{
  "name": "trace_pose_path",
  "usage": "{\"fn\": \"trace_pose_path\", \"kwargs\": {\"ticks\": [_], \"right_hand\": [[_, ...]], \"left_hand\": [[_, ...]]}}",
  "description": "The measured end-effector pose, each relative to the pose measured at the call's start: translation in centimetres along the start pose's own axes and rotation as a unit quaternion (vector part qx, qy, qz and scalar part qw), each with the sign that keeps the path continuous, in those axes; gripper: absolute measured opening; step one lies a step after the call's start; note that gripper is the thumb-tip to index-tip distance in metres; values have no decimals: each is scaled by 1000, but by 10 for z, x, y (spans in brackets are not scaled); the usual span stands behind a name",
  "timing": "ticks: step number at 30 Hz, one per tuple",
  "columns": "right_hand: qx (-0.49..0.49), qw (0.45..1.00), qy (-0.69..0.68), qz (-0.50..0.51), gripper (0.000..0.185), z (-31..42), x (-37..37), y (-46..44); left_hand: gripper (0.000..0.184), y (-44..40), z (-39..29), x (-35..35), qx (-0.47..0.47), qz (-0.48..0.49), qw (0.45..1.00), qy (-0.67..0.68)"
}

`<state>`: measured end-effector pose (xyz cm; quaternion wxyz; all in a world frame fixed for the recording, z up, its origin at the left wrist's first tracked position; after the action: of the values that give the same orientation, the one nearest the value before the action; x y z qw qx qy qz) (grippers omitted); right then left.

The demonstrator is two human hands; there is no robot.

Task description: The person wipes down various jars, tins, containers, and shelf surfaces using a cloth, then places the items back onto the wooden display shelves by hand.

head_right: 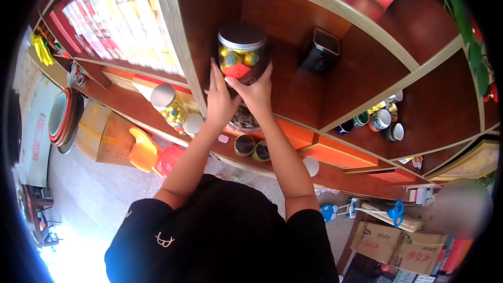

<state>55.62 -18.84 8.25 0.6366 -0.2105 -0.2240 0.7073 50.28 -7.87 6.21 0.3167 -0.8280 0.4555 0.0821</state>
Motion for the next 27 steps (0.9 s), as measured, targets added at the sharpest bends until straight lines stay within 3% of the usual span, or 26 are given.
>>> {"fn": "trace_pose_path", "kwargs": {"ticks": [3, 4, 5, 11, 12, 15, 17, 21, 25, 27], "right_hand": [[42, 997, 63, -21, 110, -17, 13, -14], [0, 995, 97, -25, 95, -25, 16, -20], [-39, 995, 88, -28, 94, -42, 19, -29], [-66, 981, 163, -81, 95, -78, 12, -79], [-65, 981, 165, -81, 95, -80, 11, -85], [-38, 974, 203, -89, 86, -93, 5, -106], [-89, 954, 264, -113, 82, -112, 0, -116], [4, 923, 355, -150, 85, -108, 4, -125], [37, 911, 375, -167, 88, -107, 6, -121], [1, 937, 315, -153, 81, -109, 6, -119]], "left_hand": [[100, 23, 5, -3, 82, -25, 995, -55], [100, 27, 4, -7, 91, -11, 995, -41], [97, 28, 4, -12, 85, 12, 996, -29], [67, 27, 17, -13, 125, 133, 979, -91], [57, 26, 12, -16, 120, 109, 984, -74], [56, 27, 15, -13, 121, 95, 985, -73], [53, 27, 13, -14, 123, 93, 985, -74], [43, 26, 14, -14, 131, 88, 984, -83], [38, 25, 11, -15, 137, 82, 983, -88], [36, 24, 12, -16, 129, 82, 984, -91]]}}
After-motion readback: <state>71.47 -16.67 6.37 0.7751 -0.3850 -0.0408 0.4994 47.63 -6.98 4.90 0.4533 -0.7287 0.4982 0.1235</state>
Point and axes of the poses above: each hand's wrist, its own y-axis away from the middle knuckle, its own x-axis out of the palm, z = x × y, the point moved 4 cm from there along -y, towards the middle knuckle, and after that the axes turned 13 degrees about -x, right-handed, at the moved point
